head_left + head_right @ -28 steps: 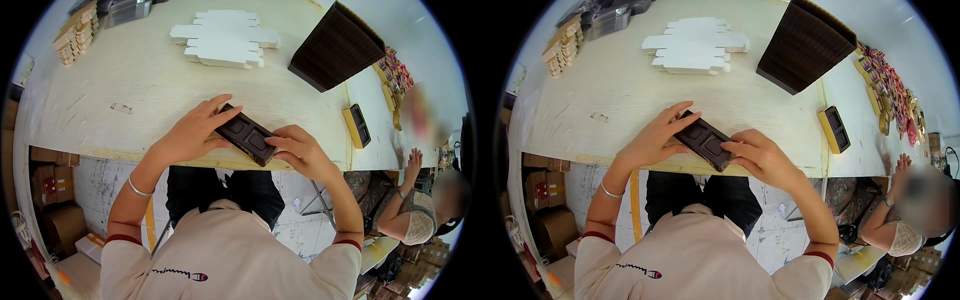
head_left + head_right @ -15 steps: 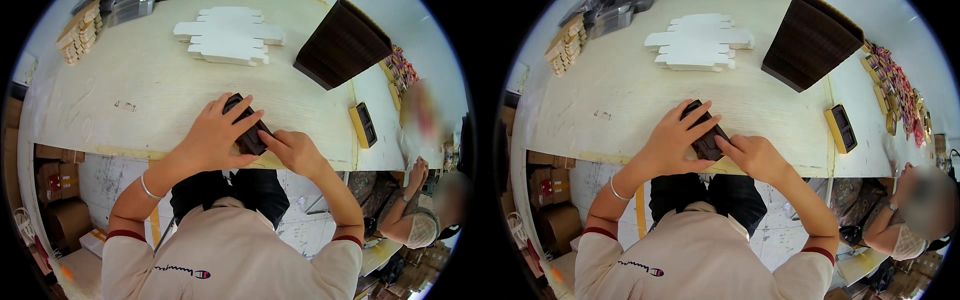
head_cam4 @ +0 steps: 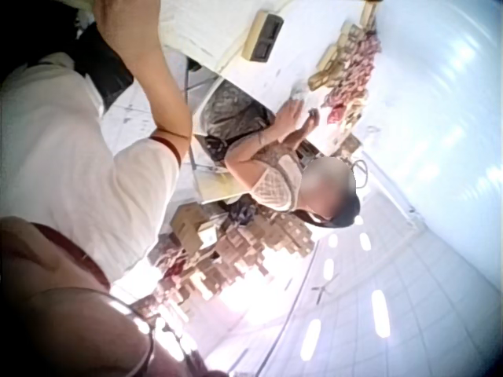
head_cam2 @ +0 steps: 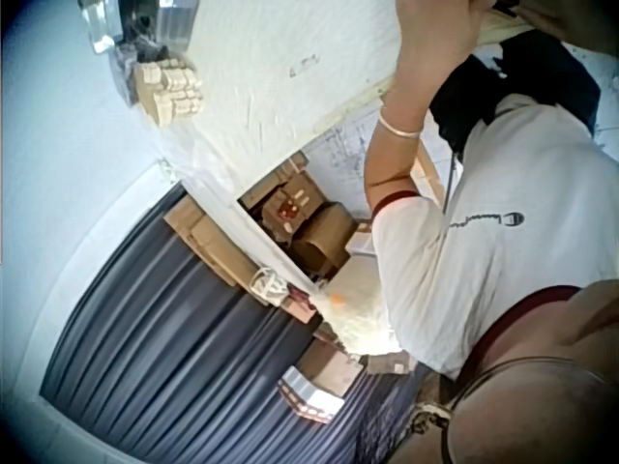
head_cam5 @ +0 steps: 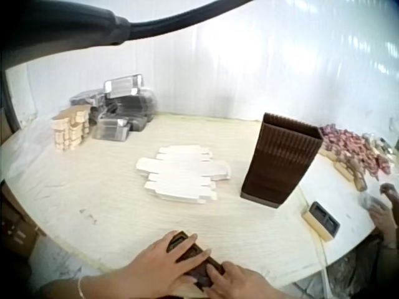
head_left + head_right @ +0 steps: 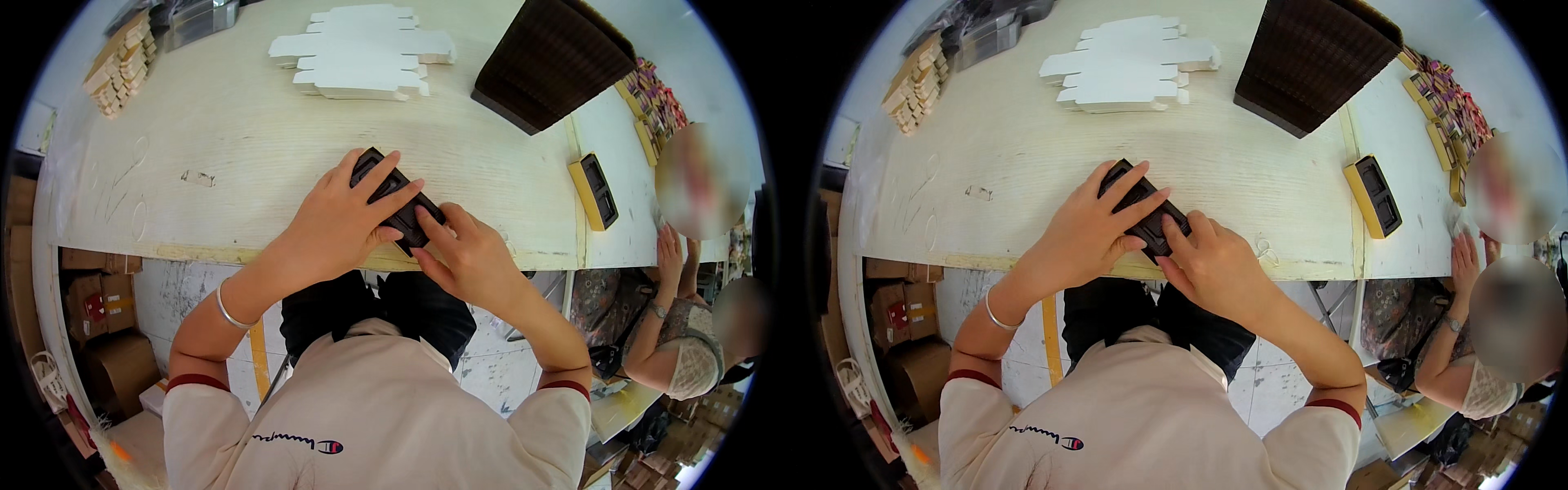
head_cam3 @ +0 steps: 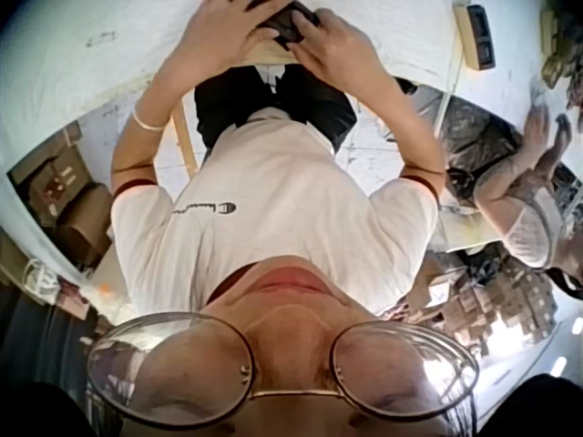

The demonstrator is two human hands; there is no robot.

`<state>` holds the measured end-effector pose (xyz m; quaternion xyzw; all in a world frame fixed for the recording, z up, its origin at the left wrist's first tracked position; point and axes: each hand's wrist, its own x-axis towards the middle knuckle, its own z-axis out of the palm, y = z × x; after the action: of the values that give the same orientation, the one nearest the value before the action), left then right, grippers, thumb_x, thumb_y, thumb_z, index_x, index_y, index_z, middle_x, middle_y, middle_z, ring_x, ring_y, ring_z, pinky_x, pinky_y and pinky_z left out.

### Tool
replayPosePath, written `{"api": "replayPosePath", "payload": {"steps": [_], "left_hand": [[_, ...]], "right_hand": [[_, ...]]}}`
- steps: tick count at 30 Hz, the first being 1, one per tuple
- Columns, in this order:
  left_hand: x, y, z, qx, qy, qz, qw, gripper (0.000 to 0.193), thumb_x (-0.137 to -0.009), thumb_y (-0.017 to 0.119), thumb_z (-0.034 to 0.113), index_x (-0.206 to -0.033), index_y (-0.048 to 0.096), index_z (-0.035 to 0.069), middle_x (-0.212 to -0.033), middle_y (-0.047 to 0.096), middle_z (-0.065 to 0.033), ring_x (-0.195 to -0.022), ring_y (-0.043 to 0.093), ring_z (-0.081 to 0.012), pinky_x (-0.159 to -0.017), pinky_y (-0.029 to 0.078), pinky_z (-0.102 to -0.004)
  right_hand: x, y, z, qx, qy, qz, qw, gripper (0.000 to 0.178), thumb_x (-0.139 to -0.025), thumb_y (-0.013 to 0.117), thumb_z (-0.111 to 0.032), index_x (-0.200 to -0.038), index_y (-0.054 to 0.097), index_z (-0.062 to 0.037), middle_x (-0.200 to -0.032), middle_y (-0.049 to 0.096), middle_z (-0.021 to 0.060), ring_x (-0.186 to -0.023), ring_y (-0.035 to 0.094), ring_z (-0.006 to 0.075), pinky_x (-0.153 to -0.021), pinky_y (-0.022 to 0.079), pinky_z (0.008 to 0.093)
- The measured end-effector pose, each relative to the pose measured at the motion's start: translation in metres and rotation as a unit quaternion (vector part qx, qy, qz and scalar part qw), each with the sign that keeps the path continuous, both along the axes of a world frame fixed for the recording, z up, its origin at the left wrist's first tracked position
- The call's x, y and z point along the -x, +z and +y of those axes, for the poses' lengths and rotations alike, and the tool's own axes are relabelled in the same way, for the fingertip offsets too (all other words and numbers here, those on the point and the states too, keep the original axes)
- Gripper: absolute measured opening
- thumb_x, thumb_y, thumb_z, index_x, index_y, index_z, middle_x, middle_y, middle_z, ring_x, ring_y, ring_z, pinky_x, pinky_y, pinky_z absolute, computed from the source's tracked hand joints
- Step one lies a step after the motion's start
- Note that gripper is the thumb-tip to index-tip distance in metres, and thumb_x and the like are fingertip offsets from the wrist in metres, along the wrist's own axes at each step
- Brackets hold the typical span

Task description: The person folds flat cardboard pieces into small rectangular boxes, inserts white paper liners, and places dark rectangular items inside. The person then closes the boxes and sets them aside on the table.

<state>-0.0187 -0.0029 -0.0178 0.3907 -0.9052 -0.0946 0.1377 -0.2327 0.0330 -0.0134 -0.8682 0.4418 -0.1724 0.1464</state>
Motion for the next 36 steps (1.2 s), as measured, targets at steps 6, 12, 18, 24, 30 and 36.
{"api": "replayPosePath", "payload": {"steps": [6,12,18,24,30,36], "left_hand": [[-0.001,-0.011,0.008,0.047,-0.023,-0.019,0.998,0.074,-0.075,0.072,0.035,-0.138,0.044,0.009,-0.149,0.032,-0.0153,-0.138,0.029,-0.0358,-0.112,0.024,-0.0515],[-0.009,-0.001,-0.009,0.031,-0.027,-0.025,0.999,0.076,-0.075,0.073,0.031,-0.138,0.041,0.002,-0.149,0.031,-0.0174,-0.138,0.03,-0.0339,-0.112,0.022,-0.0524],[-0.023,-0.002,-0.019,-0.064,-0.026,-0.011,0.998,0.087,-0.073,0.076,0.022,-0.143,0.03,0.001,-0.149,0.029,-0.0177,-0.137,0.03,-0.0337,-0.112,0.024,-0.0502],[-0.033,-0.026,-0.022,-0.171,-0.033,0.164,0.971,0.077,-0.086,0.064,0.024,-0.147,0.024,0.003,-0.155,0.018,-0.0147,-0.14,0.025,-0.034,-0.115,0.014,-0.0511],[-0.025,-0.033,-0.018,-0.153,0.024,0.182,0.971,0.066,-0.094,0.053,0.021,-0.149,0.022,0.004,-0.156,0.019,-0.0141,-0.143,0.022,-0.0307,-0.116,0.016,-0.0442],[-0.029,-0.057,-0.018,-0.213,0.079,0.4,0.888,0.06,-0.093,0.058,0.008,-0.145,0.03,-0.001,-0.145,0.04,-0.0144,-0.131,0.041,-0.0213,-0.107,0.033,-0.0312]], "right_hand": [[-0.014,-0.021,0.015,0.101,-0.017,0.04,0.994,0.062,-0.077,0.072,-0.029,-0.128,0.051,-0.0007,-0.14,0.038,0.0281,-0.123,0.045,0.0408,-0.093,0.045,0.0445],[-0.023,-0.044,0.015,0.126,-0.059,0.0,0.99,0.064,-0.077,0.071,-0.03,-0.129,0.049,0.0019,-0.141,0.035,0.0307,-0.125,0.042,0.0435,-0.099,0.039,0.0493],[-0.027,-0.036,0.017,0.114,-0.082,-0.07,0.988,0.062,-0.076,0.072,-0.027,-0.125,0.051,0.004,-0.135,0.039,0.0306,-0.121,0.044,0.0435,-0.099,0.038,0.049],[-0.022,-0.04,0.01,0.133,-0.063,-0.122,0.982,0.053,-0.076,0.072,-0.019,-0.12,0.055,0.0057,-0.125,0.046,0.0253,-0.113,0.048,0.0403,-0.095,0.041,0.0448],[-0.021,-0.042,0.008,0.136,-0.075,-0.142,0.978,0.051,-0.075,0.072,-0.015,-0.119,0.055,0.0048,-0.124,0.047,0.0251,-0.114,0.047,0.0414,-0.098,0.04,0.0446],[-0.018,-0.048,0.004,0.141,-0.04,-0.163,0.976,0.05,-0.075,0.07,-0.012,-0.12,0.054,0.0036,-0.124,0.047,0.0251,-0.116,0.047,0.041,-0.101,0.038,0.0461]]}}
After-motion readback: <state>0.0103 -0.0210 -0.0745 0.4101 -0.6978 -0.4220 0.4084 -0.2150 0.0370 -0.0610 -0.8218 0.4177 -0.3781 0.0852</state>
